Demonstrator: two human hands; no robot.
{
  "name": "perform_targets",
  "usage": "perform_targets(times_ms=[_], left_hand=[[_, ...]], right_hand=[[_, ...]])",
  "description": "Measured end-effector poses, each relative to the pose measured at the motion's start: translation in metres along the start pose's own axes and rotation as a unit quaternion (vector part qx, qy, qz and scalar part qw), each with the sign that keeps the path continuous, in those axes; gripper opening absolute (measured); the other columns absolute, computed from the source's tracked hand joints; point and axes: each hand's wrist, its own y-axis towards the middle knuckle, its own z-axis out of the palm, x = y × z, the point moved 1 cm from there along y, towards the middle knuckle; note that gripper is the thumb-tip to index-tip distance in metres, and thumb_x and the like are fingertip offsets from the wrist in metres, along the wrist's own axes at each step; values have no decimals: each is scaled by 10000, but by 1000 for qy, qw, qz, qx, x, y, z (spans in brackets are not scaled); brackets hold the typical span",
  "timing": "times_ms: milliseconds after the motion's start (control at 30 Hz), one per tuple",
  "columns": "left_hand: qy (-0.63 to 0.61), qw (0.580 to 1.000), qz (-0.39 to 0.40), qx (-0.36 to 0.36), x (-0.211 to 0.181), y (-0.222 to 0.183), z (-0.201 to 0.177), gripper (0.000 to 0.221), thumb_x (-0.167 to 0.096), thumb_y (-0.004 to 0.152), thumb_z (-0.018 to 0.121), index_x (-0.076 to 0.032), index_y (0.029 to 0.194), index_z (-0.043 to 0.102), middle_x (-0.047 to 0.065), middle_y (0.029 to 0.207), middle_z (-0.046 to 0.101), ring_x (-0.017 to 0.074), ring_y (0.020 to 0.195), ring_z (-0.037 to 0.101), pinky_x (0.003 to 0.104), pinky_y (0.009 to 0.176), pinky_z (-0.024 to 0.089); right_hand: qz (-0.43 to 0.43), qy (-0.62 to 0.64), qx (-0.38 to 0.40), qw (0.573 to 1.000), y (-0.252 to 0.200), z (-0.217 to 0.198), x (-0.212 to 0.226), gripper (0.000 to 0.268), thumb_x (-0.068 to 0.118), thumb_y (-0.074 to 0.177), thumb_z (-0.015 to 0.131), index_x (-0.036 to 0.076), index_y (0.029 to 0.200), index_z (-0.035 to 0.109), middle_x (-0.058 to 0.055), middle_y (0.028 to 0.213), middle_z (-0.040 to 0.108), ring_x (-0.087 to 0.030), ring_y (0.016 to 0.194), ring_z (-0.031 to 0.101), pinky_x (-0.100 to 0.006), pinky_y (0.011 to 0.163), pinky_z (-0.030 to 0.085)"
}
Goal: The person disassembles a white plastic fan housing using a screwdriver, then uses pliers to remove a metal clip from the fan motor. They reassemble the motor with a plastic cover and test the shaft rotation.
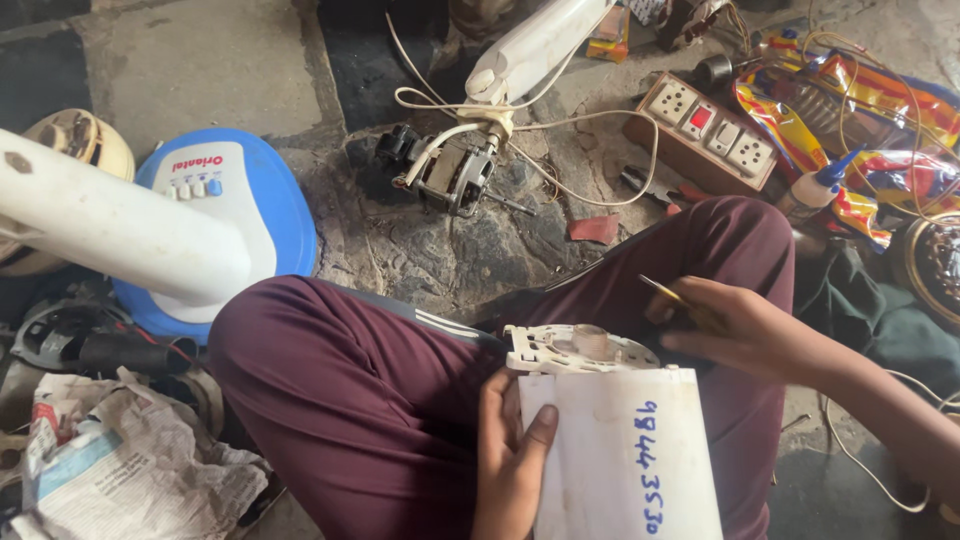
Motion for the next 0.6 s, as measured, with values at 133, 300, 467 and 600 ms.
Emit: perform_targets(times_ms=[133, 300, 467, 600], left_hand=[[-33, 999, -33, 14, 5, -2, -3, 591, -72, 960, 616, 10, 1501, 393, 200, 1492, 547, 257, 1399, 505, 380, 1155, 360], [-54, 996, -41, 51, -14, -3, -6, 685, -5, 905, 613, -60, 1532, 344, 214, 1376, 642, 257, 1331, 580, 386, 1150, 380], [-73, 987, -55, 131, -70, 1, -9, 534, -5, 921, 643, -13, 1422, 459, 224, 1278, 712, 263, 1230, 674, 425, 1117, 482], [72, 991, 102, 40, -152, 40, -22, 369, -12, 885, 682, 28, 1243, 604, 218, 1181, 753, 235, 1064, 719, 408, 959, 557]], right_hand=[[-105, 41, 86, 990, 45, 16, 2, 670, 357, 860, 790, 9, 1380, 550, -47, 1364, 622, -131, 1173, 627, -314, 945, 512], [-72, 61, 145, 985, 78, 43, -15, 511, 336, 851, 786, -7, 1222, 710, -62, 998, 799, -131, 917, 694, -290, 826, 568], [-14, 369, -84, 926, 86, 4, -37, 431, 231, 899, 722, -25, 1246, 716, -60, 983, 738, -133, 821, 621, -280, 666, 482], [-95, 360, -290, 881, 103, -20, -36, 375, 195, 982, 726, -41, 1272, 696, -47, 992, 691, -90, 813, 590, -236, 669, 462]])
